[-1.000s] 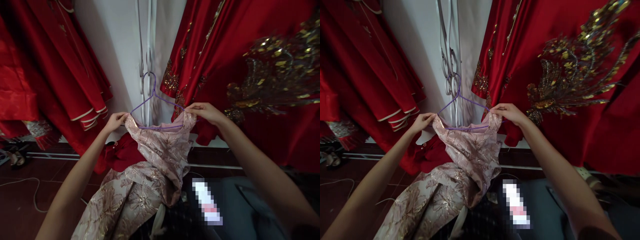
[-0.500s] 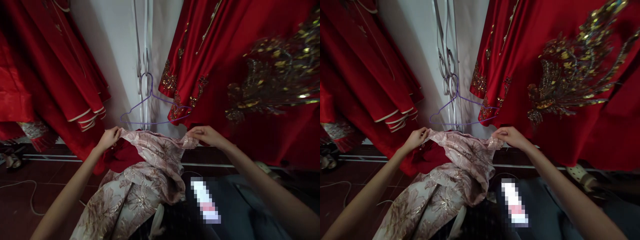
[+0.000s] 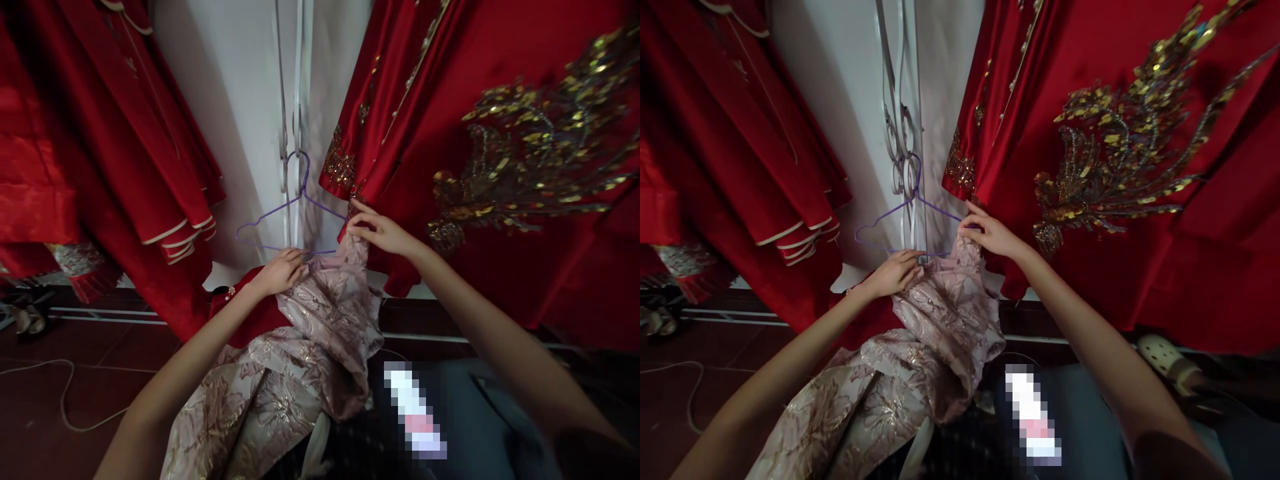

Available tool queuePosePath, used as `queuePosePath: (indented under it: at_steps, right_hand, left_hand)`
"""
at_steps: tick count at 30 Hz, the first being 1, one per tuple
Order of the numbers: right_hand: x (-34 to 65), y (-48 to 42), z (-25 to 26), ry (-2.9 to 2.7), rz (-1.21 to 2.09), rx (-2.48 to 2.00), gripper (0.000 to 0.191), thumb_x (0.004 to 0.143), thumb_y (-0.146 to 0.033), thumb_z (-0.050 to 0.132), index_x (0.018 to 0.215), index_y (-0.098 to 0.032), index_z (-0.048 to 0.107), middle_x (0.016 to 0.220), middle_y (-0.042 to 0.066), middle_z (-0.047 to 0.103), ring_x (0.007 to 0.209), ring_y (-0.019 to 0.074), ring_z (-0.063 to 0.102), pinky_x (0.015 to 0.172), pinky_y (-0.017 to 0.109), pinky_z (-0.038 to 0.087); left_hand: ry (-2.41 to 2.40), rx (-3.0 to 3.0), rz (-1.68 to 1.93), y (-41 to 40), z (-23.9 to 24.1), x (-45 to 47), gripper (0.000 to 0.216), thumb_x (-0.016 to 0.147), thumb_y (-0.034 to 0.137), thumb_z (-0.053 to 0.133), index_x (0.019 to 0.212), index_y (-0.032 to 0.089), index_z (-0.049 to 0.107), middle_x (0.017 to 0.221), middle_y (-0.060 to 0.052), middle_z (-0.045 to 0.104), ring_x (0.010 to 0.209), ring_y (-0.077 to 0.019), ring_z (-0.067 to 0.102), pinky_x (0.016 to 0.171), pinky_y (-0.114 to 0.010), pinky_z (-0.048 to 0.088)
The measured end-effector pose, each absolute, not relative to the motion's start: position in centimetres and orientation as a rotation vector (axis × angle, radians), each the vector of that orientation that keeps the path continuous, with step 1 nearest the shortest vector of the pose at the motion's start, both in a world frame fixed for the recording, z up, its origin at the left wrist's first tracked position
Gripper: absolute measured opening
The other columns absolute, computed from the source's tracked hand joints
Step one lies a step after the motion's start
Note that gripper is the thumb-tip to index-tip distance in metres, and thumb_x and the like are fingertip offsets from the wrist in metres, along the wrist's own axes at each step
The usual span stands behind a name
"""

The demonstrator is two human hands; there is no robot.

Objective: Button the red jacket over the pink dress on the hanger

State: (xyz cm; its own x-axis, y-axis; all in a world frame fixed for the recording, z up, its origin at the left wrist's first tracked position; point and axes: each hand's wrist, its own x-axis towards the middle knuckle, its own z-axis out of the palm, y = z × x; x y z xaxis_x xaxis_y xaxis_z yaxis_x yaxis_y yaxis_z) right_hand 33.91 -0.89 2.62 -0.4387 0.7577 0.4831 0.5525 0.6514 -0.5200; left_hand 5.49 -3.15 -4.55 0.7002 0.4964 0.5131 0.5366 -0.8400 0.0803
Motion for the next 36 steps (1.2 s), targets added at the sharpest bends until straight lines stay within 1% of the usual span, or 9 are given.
queuePosePath:
  at_steps: [3,6,8,13,22,25,27,30,36]
  right_hand:
    - [36.8,0.9,1.6,-1.982,0.335,-1.148,0.023,0.081,-0.046,0.054,0.084,-0.024,0.06,0.118,0.005,0.06,0.137,0.0235,0.025,0.111,0.047,0.018]
    - [40.0,1.6,0.9,-1.916,0.349,-1.232,0.016,0.081,-0.038,0.055,0.08,-0.023,0.058,0.103,0.006,0.065,0.131,0.0234,0.035,0.11,0.042,0.019]
    - [41.6,1.5,0.7,-1.888,0.379,-1.27,0.01,0.082,-0.032,0.055,0.08,-0.022,0.057,0.109,0.009,0.063,0.13,0.0228,0.036,0.109,0.038,0.022]
    - [43.4,1.0,0.4,-1.902,0.393,-1.336,0.004,0.084,-0.02,0.052,0.081,-0.021,0.055,0.129,0.013,0.052,0.138,0.0185,0.022,0.109,0.031,0.017]
    - [42.5,0.1,0.7,-1.869,0.451,-1.341,0.004,0.084,-0.018,0.05,0.083,-0.02,0.053,0.143,0.015,0.037,0.138,0.0184,0.021,0.107,0.032,0.02]
    - [41.9,-0.2,1.0,-1.855,0.475,-1.314,0.005,0.085,-0.025,0.051,0.085,-0.021,0.053,0.139,0.014,0.042,0.137,0.0199,0.025,0.107,0.033,0.022]
    - [41.1,-0.2,1.4,-1.858,0.456,-1.261,0.01,0.084,-0.031,0.051,0.086,-0.021,0.053,0.13,0.013,0.05,0.129,0.0222,0.037,0.102,0.034,0.029]
    - [38.6,-0.3,2.4,-1.885,0.33,-1.21,0.018,0.082,-0.039,0.051,0.086,-0.022,0.053,0.108,0.009,0.06,0.101,0.0224,0.055,0.088,0.035,0.042]
    - [33.2,-1.8,3.3,-1.898,0.068,-1.228,0.021,0.087,-0.042,0.043,0.096,-0.025,0.049,0.085,0.003,0.059,0.077,0.018,0.056,0.076,0.031,0.044]
  left_hand:
    - [-0.894,-2.852,-0.865,-3.8,-4.7,5.0,0.025,0.092,0.025,0.035,0.092,0.017,0.059,0.123,-0.01,0.056,0.114,-0.0199,0.05,0.102,-0.041,0.039]
    - [-0.905,-2.884,-0.89,-4.7,-4.2,4.0,0.026,0.092,0.027,0.036,0.092,0.017,0.059,0.121,-0.01,0.056,0.113,-0.0204,0.05,0.102,-0.041,0.038]
    - [-0.918,-2.896,-0.906,-5.1,-3.8,3.5,0.026,0.092,0.028,0.036,0.091,0.018,0.059,0.121,-0.01,0.057,0.113,-0.0209,0.051,0.102,-0.041,0.038]
    - [-0.97,-2.918,-0.944,-5.8,-3.3,2.9,0.026,0.093,0.029,0.034,0.089,0.018,0.058,0.12,-0.008,0.058,0.111,-0.0204,0.052,0.099,-0.04,0.038]
    - [-0.994,-2.936,-0.94,-6.2,-3.0,2.6,0.026,0.093,0.029,0.035,0.082,0.019,0.056,0.121,-0.007,0.059,0.11,-0.0204,0.052,0.099,-0.04,0.037]
    - [-0.99,-2.959,-0.963,-6.1,-2.9,2.8,0.025,0.093,0.03,0.036,0.083,0.019,0.056,0.12,-0.007,0.059,0.11,-0.0209,0.052,0.098,-0.041,0.037]
    - [-0.983,-2.994,-1.01,-6.1,-3.0,3.3,0.025,0.092,0.03,0.036,0.083,0.019,0.056,0.118,-0.007,0.06,0.109,-0.0204,0.053,0.098,-0.04,0.038]
    - [-0.953,-3.069,-1.144,-6.1,-3.4,4.9,0.024,0.092,0.029,0.037,0.081,0.02,0.056,0.119,-0.007,0.06,0.11,-0.0192,0.053,0.097,-0.039,0.039]
    - [-0.985,-3.099,-1.395,-6.3,-4.1,7.9,0.024,0.092,0.031,0.037,0.086,0.02,0.057,0.115,-0.008,0.062,0.109,-0.0189,0.054,0.096,-0.039,0.041]
